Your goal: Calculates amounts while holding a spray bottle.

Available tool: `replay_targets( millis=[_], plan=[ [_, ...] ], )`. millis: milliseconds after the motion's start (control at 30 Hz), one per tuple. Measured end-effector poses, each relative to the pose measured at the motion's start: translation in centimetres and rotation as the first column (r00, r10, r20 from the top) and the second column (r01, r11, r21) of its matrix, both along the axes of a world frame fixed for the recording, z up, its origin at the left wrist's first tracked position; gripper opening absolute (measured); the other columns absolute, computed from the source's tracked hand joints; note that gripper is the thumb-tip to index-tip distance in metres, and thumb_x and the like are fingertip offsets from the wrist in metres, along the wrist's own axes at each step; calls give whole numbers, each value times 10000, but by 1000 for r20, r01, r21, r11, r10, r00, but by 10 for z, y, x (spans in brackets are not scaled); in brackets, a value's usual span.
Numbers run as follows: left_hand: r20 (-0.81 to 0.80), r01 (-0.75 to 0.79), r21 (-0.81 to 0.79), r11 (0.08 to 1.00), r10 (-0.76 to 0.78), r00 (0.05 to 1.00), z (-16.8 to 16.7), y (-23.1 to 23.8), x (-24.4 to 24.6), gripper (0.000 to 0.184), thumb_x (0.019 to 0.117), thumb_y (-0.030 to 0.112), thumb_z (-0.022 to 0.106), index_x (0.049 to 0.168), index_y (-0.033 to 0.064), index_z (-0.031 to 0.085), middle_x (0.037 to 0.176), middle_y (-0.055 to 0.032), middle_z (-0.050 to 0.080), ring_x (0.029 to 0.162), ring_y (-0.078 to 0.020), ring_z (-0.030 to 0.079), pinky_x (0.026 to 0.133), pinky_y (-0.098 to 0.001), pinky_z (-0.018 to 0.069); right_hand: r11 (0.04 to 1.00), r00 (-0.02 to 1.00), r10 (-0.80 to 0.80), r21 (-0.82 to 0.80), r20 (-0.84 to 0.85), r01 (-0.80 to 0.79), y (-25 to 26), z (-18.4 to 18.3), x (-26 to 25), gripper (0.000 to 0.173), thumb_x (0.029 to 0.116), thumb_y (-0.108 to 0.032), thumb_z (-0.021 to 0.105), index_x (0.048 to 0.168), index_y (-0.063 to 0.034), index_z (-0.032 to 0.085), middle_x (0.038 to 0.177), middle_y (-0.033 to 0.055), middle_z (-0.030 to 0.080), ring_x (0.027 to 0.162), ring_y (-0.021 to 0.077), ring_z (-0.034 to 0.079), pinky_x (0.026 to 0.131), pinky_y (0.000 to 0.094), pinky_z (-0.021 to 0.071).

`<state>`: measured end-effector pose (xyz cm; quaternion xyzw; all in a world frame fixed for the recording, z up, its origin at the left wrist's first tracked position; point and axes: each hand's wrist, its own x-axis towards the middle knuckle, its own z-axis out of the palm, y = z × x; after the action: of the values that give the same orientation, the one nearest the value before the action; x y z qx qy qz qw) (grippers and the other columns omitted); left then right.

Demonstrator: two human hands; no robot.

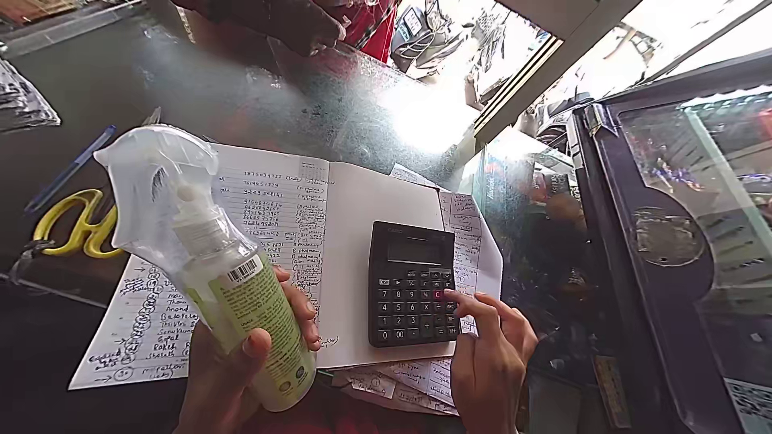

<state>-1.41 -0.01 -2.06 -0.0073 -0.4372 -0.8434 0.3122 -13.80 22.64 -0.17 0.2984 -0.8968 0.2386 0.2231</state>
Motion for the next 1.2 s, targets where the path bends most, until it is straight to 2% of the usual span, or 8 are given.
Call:
replay_targets(
  millis=[233, 400, 633, 700, 800, 867, 1033, 1200],
  plan=[
    [-2, 12, -5, 1000, -12, 1000, 0, 1, 1, 448, 965, 370, 684, 1293, 84, 581, 988, -93, 731, 824, -193, 740, 730, -304, 639, 997, 1000, -16, 73, 21, 15, -1, 9, 2, 316, 911, -59, 360, 1004, -95, 659, 1011, 43, 738, 1155, 295, 609, 1081, 549, 290],
    [-5, 18, 4, 1000, -18, 1000, 1, 1, 1, 430, 968, 345, 685, 1298, 94, 569, 1009, -92, 735, 845, -198, 745, 741, -311, 642, 981, 986, 166, -102, 6, -164, 1, 9, 10, 186, 1038, -136, 307, 1024, -168, 490, 1117, -46, 722, 1303, 127, 532, 1202, 401, 193],
    [-10, 32, 0, 999, -32, 999, 0, 0, 1, 439, 974, 340, 680, 1307, 78, 564, 1010, -104, 731, 848, -203, 744, 744, -313, 643, 953, 963, 269, -144, 10, -265, -13, 4, 11, 176, 1066, -217, 331, 1050, -159, 497, 1198, -9, 709, 1341, 143, 520, 1186, 392, 249],
    [-22, 40, 10, 999, -40, 999, 0, 0, 1, 441, 982, 366, 661, 1299, 73, 571, 1005, -108, 729, 845, -202, 743, 738, -308, 642, 950, 963, 270, -163, 6, -265, -15, 4, 11, 174, 1078, -272, 391, 1072, -155, 520, 1193, -18, 692, 1329, 112, 525, 1189, 367, 269],
    [-22, 65, 70, 995, -64, 998, 1, -2, 2, 513, 978, 497, 605, 1272, 77, 596, 945, -89, 722, 780, -177, 729, 694, -293, 631, 939, 971, 237, -249, -28, -237, -17, 5, 9, 139, 1030, -309, 595, 1009, -172, 584, 1014, -83, 682, 1223, 54, 590, 1181, 312, 357],
    [-37, 86, 155, 984, -82, 996, 4, -4, 3, 555, 957, 555, 592, 1256, 89, 628, 905, -72, 718, 746, -162, 722, 670, -285, 623, 927, 970, 242, -288, -34, -242, -18, 5, 10, 118, 1012, -294, 640, 974, -184, 623, 951, -111, 700, 1168, 35, 623, 1171, 293, 381],
    [-80, 130, 211, 969, -115, 990, 4, -4, 4, 583, 948, 585, 582, 1253, 91, 633, 904, -69, 714, 751, -163, 719, 680, -291, 617, 879, 916, 400, -288, 7, -382, -20, -1, 20, 145, 1099, -256, 380, 1069, -187, 504, 1124, -97, 736, 1297, 82, 579, 1219, 352, 295],
    [-69, 119, 200, 973, -107, 992, 4, -3, 4, 561, 953, 558, 594, 1250, 84, 634, 902, -76, 717, 755, -167, 724, 680, -292, 621, 876, 920, 385, -284, -74, -390, -20, -4, 26, 123, 1079, -242, 370, 989, -204, 443, 1122, -113, 716, 1309, 62, 547, 1228, 344, 221]
  ],
)
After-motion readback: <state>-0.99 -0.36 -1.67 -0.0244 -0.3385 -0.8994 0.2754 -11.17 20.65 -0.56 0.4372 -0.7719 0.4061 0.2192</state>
